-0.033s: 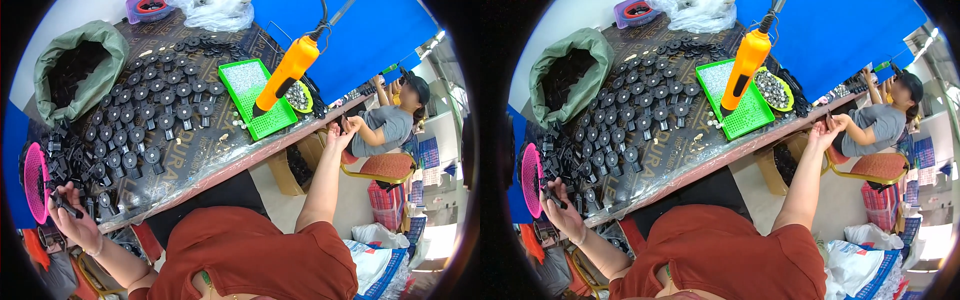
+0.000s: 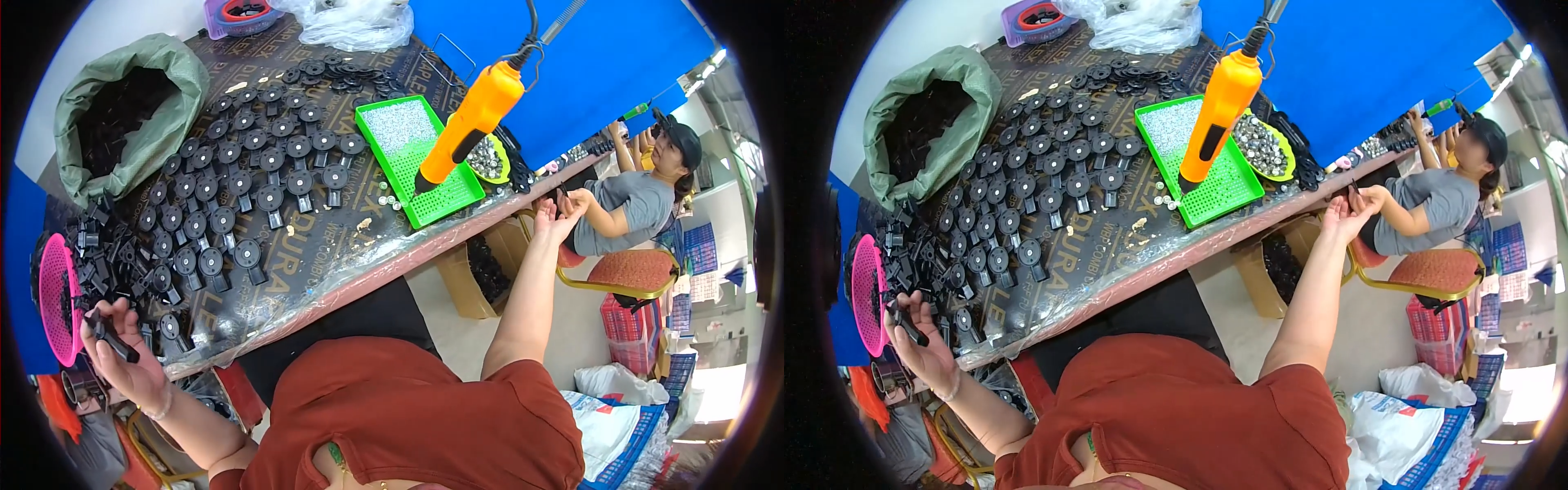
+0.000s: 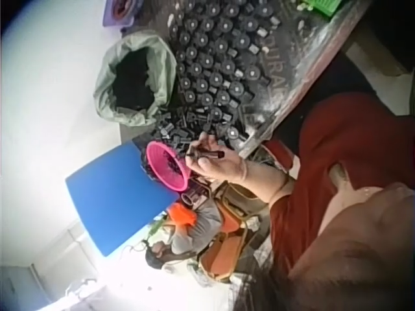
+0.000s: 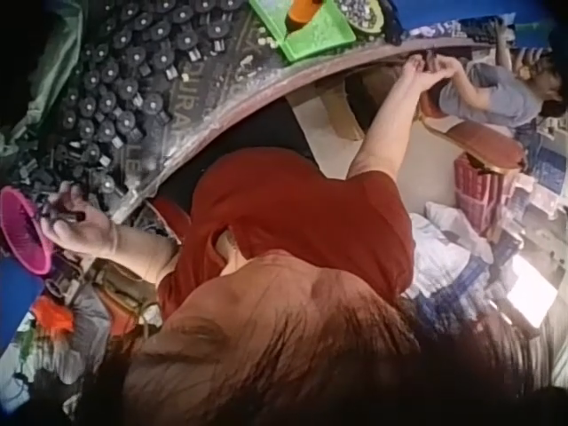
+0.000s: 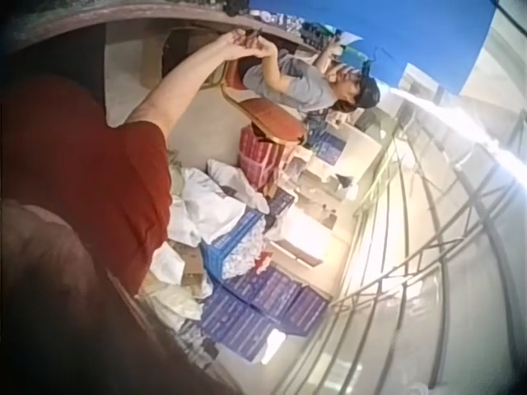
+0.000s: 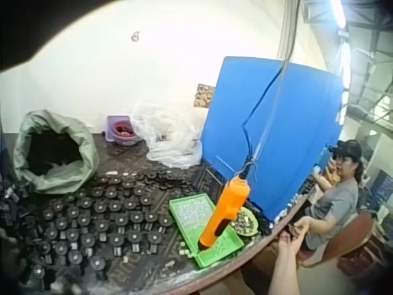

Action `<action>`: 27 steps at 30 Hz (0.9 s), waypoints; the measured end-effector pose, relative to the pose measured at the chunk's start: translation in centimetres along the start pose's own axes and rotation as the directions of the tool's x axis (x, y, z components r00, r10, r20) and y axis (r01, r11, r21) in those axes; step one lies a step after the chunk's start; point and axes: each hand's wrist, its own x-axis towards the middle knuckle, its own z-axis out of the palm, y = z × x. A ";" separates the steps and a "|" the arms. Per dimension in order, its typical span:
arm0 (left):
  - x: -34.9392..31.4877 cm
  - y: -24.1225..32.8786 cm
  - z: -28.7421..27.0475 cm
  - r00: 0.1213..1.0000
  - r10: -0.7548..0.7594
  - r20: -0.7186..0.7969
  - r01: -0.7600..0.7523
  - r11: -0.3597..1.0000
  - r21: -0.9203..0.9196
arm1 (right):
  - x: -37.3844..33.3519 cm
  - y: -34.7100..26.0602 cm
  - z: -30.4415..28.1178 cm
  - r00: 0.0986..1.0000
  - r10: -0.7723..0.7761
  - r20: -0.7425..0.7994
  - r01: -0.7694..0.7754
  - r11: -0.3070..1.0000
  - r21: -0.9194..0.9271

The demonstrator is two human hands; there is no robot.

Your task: The person assembles small black plastic housings by hand, inserting metal pins into them at a factory workbench.

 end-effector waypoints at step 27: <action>0.4 -11.2 15.7 0.831 -0.460 0.312 0.531 0.823 -0.202 | -30.9 3.7 4.4 -0.326 -0.054 0.944 0.894 0.308 0.326</action>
